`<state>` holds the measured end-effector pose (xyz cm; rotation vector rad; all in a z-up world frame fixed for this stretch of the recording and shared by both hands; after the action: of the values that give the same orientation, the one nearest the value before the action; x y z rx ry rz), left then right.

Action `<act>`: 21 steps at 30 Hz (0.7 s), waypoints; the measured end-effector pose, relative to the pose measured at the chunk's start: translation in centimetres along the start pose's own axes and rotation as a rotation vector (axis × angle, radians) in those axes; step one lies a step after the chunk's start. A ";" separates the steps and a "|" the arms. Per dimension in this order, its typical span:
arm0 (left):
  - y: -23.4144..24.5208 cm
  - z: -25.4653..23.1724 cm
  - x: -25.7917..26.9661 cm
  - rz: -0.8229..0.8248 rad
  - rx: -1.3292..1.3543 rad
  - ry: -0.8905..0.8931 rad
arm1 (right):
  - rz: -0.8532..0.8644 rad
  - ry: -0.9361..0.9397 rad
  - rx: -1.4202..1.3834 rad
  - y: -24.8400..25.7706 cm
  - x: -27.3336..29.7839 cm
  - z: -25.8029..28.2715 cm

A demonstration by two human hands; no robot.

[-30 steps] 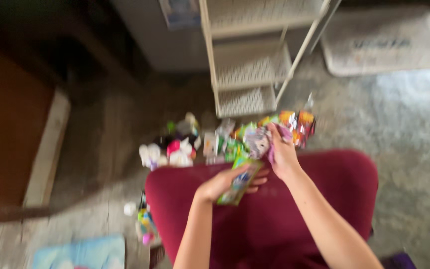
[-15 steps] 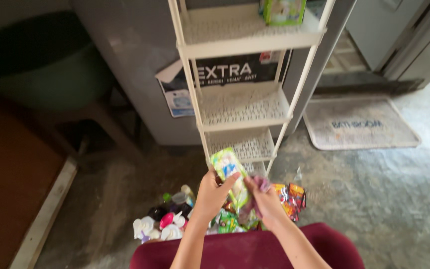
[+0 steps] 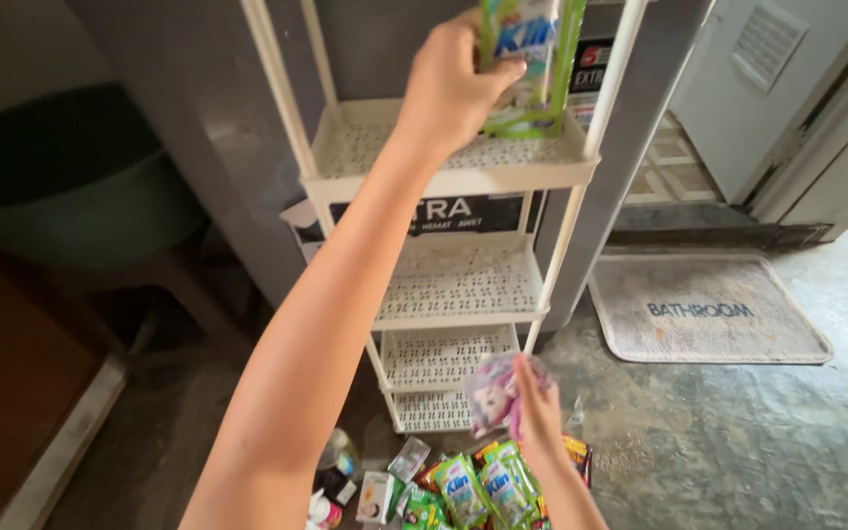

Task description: The person sits on the floor and wipes small green packets with a pink cloth. They repeatedly pick up a packet, wipe it thoroughly, and place it onto a white plastic shelf nearby.

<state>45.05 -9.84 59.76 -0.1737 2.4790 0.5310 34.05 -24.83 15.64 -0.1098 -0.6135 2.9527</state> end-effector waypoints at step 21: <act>-4.2 5.5 -5.3 -0.317 -0.440 -0.176 | 0.066 -0.032 0.074 0.4 -2.0 -2.6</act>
<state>53.28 -11.37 57.36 -0.6507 2.0793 0.9016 36.21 -24.43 13.16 -0.0772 -0.5135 3.0424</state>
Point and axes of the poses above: each hand's wrist, its own x-axis away from the middle knuckle, its own y-axis out of the back of the hand, z = x × y, the point moved 9 cm from there along -x, towards the middle knuckle, and after that the axes turned 14 degrees about y, right-handed, at the moved point
